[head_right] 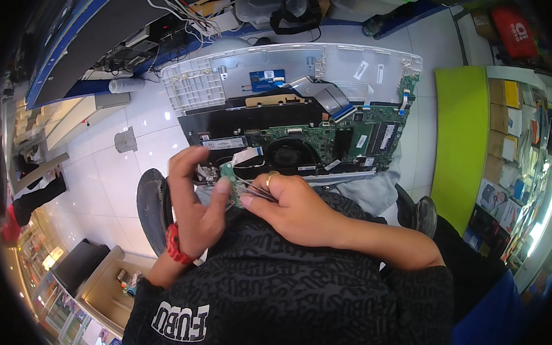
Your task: The person uses tweezers and their hands to handle internal laptop components, including connecting ribbon cables and placing a small circuit board into the laptop chassis.
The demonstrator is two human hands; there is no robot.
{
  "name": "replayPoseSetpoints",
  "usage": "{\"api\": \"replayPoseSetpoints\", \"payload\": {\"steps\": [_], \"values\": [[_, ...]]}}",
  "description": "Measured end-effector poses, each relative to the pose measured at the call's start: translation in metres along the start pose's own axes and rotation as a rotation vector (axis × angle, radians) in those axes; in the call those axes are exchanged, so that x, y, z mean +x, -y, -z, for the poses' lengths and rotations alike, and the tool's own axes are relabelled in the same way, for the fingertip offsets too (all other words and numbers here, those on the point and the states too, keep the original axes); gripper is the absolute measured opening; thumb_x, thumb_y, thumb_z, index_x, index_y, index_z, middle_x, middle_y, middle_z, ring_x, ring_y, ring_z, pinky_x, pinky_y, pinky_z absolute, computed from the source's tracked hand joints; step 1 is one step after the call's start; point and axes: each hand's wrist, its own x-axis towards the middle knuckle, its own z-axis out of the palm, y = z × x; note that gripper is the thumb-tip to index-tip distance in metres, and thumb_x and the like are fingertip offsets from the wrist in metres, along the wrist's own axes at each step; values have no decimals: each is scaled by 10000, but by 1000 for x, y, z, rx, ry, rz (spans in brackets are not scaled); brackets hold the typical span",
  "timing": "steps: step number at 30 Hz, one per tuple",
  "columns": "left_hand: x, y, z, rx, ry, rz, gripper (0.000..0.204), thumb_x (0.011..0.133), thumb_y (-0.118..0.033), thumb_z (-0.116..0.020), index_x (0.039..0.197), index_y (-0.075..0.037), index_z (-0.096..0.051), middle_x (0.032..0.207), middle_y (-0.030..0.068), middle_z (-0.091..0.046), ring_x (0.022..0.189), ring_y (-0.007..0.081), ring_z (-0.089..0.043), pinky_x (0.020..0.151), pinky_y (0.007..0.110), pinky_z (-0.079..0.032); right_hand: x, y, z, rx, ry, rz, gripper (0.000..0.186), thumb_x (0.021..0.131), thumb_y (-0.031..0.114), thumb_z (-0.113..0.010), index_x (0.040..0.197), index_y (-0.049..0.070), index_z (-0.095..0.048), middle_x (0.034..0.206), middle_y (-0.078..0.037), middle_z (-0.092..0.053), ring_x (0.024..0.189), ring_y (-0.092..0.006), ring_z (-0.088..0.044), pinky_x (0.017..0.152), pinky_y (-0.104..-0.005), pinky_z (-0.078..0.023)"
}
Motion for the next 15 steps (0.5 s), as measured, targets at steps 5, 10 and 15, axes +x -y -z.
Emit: {"api": "replayPoseSetpoints", "payload": {"steps": [5,10,15], "values": [[-33,0,8,-577,283,585,258,1054,-160,-696,1233,-19,-574,1149,35,-610,1020,85,-578,901,265,-491,1,-2,-1,66,-16,-33,247,1055,193,-676,1073,-52,-706,902,-69,-728,816,-90,-617,740,-304,-523],[-30,2,1,-743,354,632,154,1086,-144,-651,1153,-16,-595,1056,11,-679,945,57,-625,845,243,-515,-1,-3,0,26,-21,0,232,1046,185,-679,1117,-33,-714,933,-97,-746,849,-145,-688,753,-335,-543],[-24,-1,0,-816,364,744,137,1083,-132,-648,1078,-17,-575,1003,26,-684,915,67,-673,802,242,-560,-9,-10,15,-545,-260,389,289,964,166,-732,1217,26,-731,890,-127,-655,752,-348,-639,698,-416,-521]]}}
